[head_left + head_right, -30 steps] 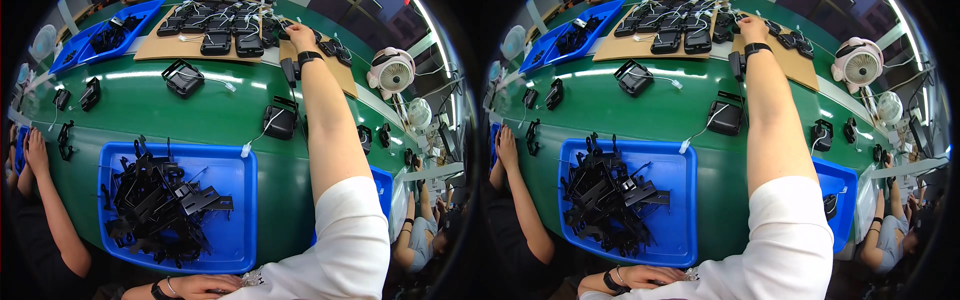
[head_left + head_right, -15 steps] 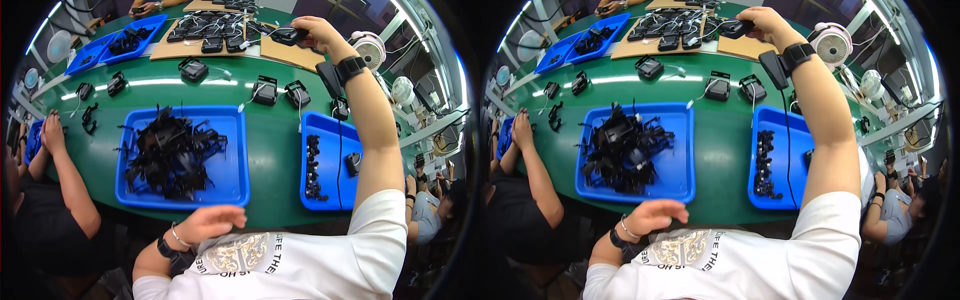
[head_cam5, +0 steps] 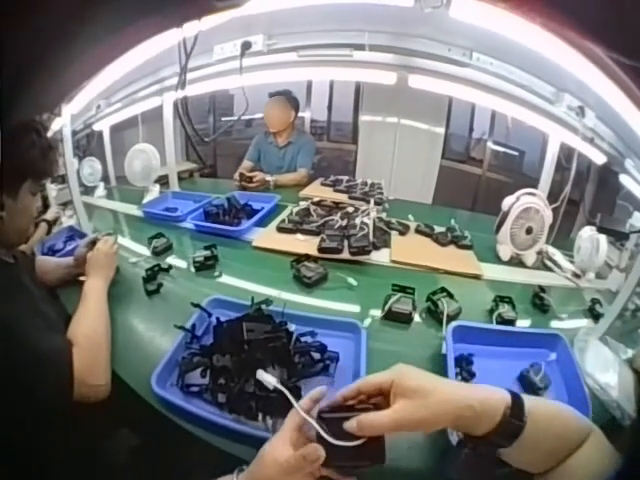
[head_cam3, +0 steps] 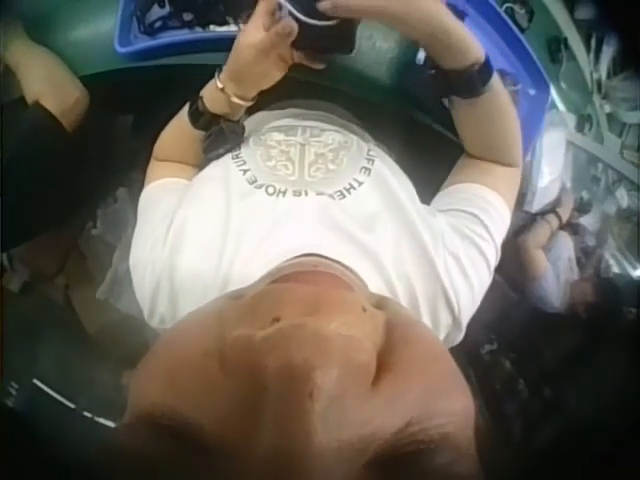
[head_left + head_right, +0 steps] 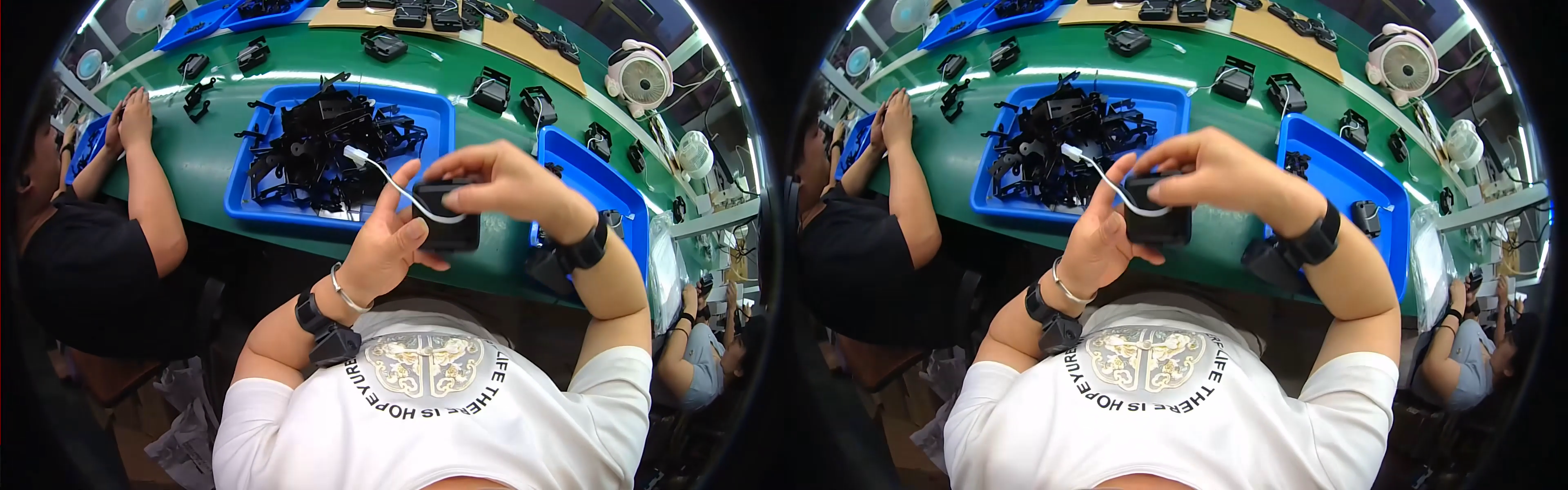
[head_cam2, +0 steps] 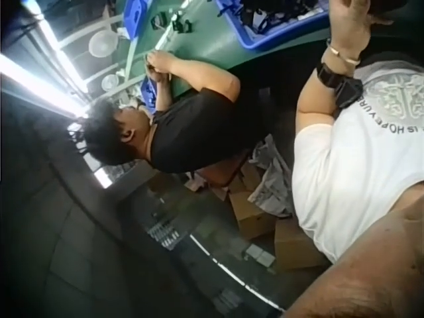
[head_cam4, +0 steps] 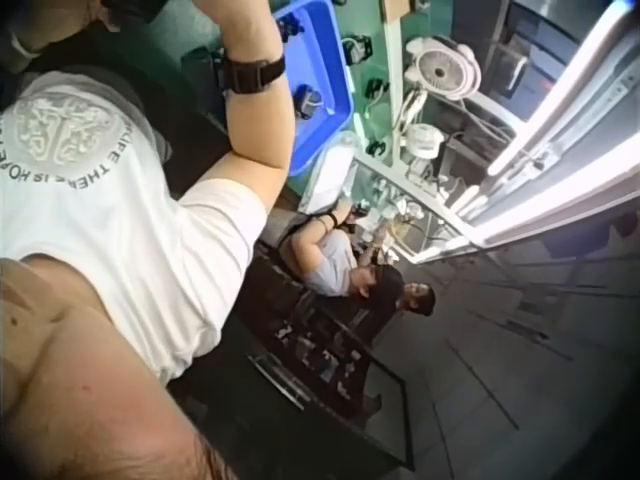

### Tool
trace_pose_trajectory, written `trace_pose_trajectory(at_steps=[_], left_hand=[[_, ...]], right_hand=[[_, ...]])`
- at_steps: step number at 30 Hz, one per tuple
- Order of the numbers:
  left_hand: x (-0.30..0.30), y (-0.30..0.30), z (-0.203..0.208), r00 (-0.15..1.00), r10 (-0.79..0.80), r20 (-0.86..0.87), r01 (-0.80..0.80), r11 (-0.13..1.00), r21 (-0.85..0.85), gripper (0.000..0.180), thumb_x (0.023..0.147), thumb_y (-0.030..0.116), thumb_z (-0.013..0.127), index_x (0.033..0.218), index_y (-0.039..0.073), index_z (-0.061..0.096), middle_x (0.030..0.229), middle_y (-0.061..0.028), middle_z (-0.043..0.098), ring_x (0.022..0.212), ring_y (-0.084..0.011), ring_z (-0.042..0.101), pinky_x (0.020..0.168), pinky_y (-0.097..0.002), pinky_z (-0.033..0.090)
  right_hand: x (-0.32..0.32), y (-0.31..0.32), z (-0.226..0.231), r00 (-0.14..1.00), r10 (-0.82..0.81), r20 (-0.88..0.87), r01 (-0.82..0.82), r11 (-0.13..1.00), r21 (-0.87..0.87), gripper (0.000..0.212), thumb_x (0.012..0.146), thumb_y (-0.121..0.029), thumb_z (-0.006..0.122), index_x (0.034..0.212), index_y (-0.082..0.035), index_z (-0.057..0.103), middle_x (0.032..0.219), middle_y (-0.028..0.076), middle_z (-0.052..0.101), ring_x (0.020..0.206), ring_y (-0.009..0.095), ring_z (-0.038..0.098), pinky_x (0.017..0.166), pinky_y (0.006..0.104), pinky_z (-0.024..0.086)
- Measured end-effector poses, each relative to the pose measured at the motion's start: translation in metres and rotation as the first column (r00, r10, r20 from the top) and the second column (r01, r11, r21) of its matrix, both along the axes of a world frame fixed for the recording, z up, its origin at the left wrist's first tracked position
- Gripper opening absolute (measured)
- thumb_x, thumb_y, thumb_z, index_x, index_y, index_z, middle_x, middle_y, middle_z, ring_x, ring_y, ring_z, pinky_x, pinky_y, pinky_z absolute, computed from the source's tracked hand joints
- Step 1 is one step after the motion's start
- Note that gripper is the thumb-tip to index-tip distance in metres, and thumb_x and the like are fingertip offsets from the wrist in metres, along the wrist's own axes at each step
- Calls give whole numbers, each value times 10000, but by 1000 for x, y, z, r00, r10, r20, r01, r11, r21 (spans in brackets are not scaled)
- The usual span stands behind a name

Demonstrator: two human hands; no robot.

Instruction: The person assembles a device by inserting a small component into a black housing, fitting a bracket onto it, and securing it with a screw. They repeat this process for a second unit before placing both completed assemblies onto a cardboard sheet.

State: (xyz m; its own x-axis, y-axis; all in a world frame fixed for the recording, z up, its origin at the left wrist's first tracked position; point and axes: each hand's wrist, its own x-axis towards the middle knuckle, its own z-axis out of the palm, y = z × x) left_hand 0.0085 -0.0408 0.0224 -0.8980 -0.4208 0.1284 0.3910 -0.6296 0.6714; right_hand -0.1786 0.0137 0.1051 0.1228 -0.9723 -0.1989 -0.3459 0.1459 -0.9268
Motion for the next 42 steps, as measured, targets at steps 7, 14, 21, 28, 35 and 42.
trace_pose_trajectory(at_steps=[7,14,21,28,35,42], left_hand=[[33,8,-11,985,-40,166,12,986,166,578,885,195,561,1361,106,245,1152,-115,517,942,-208,605,624,-306,557],[47,10,-21,981,-31,189,18,997,69,528,846,140,566,1302,69,309,1122,-156,539,865,-244,633,597,-335,565],[62,-2,-29,990,-90,110,80,993,92,477,817,51,585,1236,73,358,1063,-118,555,884,-193,619,628,-308,553],[57,-7,-20,988,-76,136,59,990,129,449,826,81,595,1220,76,379,1051,-117,573,861,-210,634,604,-314,557],[49,-7,-22,979,-109,175,86,987,135,434,842,148,602,1216,79,394,1054,-118,582,844,-220,644,568,-298,550],[49,-4,-17,948,17,317,-38,997,60,405,869,223,578,1210,78,415,1045,-107,589,807,-196,643,520,-253,512]], right_hand=[[11,-5,-20,989,-132,-60,120,979,-167,298,796,-157,670,1044,-8,602,840,32,616,755,94,574,700,219,479],[-27,-86,-59,744,-353,-568,30,866,-499,286,777,-206,692,951,-10,579,825,69,618,695,132,593,608,265,489],[-15,-76,-47,765,-233,-600,59,954,-295,369,714,-168,703,1013,-8,559,846,108,616,744,225,597,671,325,483],[-4,-32,-38,657,-407,-634,-34,824,-565,423,694,-115,683,1084,-21,548,845,111,590,684,217,579,590,284,476],[7,-8,-13,651,-316,-690,-156,834,-529,363,699,-65,648,1049,-22,560,872,109,580,687,233,573,586,291,476],[26,58,-3,670,-307,-676,-391,628,-673,331,647,-22,625,974,-51,581,864,109,559,659,243,545,578,319,461]])
